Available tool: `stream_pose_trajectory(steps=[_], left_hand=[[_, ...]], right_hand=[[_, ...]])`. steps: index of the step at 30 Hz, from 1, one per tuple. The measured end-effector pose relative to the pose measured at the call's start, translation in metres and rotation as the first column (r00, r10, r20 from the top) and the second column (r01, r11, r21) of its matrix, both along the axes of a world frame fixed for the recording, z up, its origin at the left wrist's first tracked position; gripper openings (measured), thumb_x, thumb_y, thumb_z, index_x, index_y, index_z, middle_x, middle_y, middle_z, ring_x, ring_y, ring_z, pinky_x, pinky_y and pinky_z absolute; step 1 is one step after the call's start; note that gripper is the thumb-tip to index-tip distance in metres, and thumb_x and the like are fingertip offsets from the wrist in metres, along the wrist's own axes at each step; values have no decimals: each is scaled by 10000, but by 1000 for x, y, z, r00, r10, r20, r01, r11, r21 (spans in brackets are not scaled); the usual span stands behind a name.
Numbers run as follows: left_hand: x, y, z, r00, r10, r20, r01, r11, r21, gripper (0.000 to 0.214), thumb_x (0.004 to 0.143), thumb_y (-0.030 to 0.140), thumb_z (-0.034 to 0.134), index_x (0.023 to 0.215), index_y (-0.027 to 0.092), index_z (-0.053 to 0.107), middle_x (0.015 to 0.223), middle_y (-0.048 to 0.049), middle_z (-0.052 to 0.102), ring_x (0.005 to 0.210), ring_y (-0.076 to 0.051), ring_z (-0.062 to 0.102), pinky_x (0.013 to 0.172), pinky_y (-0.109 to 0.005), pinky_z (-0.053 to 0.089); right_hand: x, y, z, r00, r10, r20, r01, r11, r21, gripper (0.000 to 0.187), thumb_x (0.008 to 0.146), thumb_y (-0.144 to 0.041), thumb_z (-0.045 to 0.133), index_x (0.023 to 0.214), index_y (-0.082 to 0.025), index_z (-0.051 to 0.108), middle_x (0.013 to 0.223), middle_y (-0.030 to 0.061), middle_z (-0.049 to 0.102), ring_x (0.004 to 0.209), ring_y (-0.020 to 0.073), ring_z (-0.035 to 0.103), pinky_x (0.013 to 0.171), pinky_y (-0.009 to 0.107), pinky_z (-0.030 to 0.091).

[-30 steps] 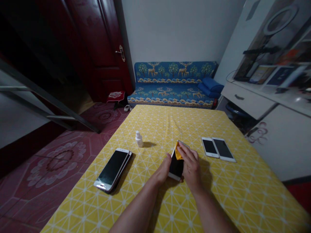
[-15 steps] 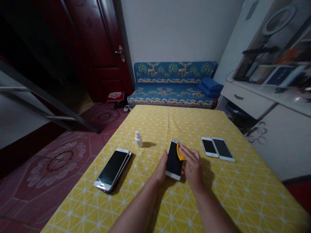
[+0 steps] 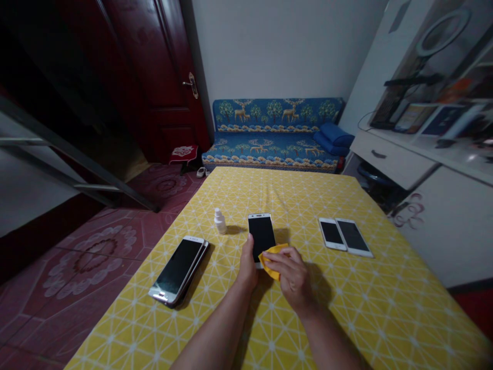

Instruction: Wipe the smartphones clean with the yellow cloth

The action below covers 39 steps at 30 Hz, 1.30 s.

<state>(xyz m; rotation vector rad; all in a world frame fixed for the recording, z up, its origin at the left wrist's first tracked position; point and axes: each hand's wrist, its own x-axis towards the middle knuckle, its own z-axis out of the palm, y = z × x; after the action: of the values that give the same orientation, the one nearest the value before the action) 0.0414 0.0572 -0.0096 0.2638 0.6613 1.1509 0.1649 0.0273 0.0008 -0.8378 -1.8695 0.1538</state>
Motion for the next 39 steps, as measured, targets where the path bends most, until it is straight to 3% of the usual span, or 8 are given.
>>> stream_pose_trajectory(steps=[4,7,10,13,15,19,23,39], left_hand=[[3,2,1,986,143,-86,-139,989,50,567,725,563,705,1061,108,674,941,-119,722,914,-260,680,858,-366,515],[5,2,3,987,96,-127,-80,989,126,525,758,520,696,1066,94,685,1038,-133,721,970,-260,670,911,-367,490],[5,2,5,989,43,-145,-27,993,111,510,738,517,713,1018,91,699,957,-125,733,882,-253,680,841,-361,509],[4,2,7,987,82,-141,-69,993,91,443,700,487,747,906,98,698,805,-85,720,714,-204,659,702,-311,510],[3,3,9,984,123,-129,-111,989,96,388,678,438,770,867,111,685,768,-54,704,668,-172,636,657,-278,493],[0,5,10,982,144,-119,-132,986,103,336,656,384,780,827,124,653,720,-22,671,632,-146,609,629,-254,469],[-2,6,10,984,142,-112,-134,988,78,304,674,391,752,762,135,613,663,-6,633,587,-136,577,613,-259,458],[0,-1,5,942,-173,-288,239,947,216,396,708,465,763,872,109,707,780,-59,678,682,-141,591,665,-237,417]], right_hand=[[6,6,-10,996,-89,-31,88,995,-47,443,890,-32,422,1080,-294,725,1118,25,729,980,209,619,828,437,536],[13,17,-23,964,-194,-184,169,975,-143,467,881,-35,404,1147,-280,700,1218,54,678,1085,203,609,919,440,515],[18,26,-35,876,-313,-366,210,932,-295,386,858,-82,471,1121,-231,711,1225,89,660,1134,219,604,943,416,519],[20,27,-38,779,-414,-471,238,890,-388,281,858,-173,547,1084,-196,712,1035,94,715,969,221,661,809,371,571],[17,22,-33,789,-391,-473,236,905,-354,277,869,-183,534,1083,-195,709,1013,95,707,952,221,658,794,369,575],[5,5,-16,936,-147,-321,98,982,-164,401,883,-91,456,1152,-266,697,1145,97,625,1057,212,619,867,375,556],[-2,-4,-8,981,-42,-189,31,998,-60,504,887,-32,431,1240,-321,647,1200,89,576,1084,205,601,863,368,556],[22,18,-12,863,-370,-344,364,928,-86,488,904,-69,419,1257,-329,632,1150,81,557,1096,205,584,898,386,536]])
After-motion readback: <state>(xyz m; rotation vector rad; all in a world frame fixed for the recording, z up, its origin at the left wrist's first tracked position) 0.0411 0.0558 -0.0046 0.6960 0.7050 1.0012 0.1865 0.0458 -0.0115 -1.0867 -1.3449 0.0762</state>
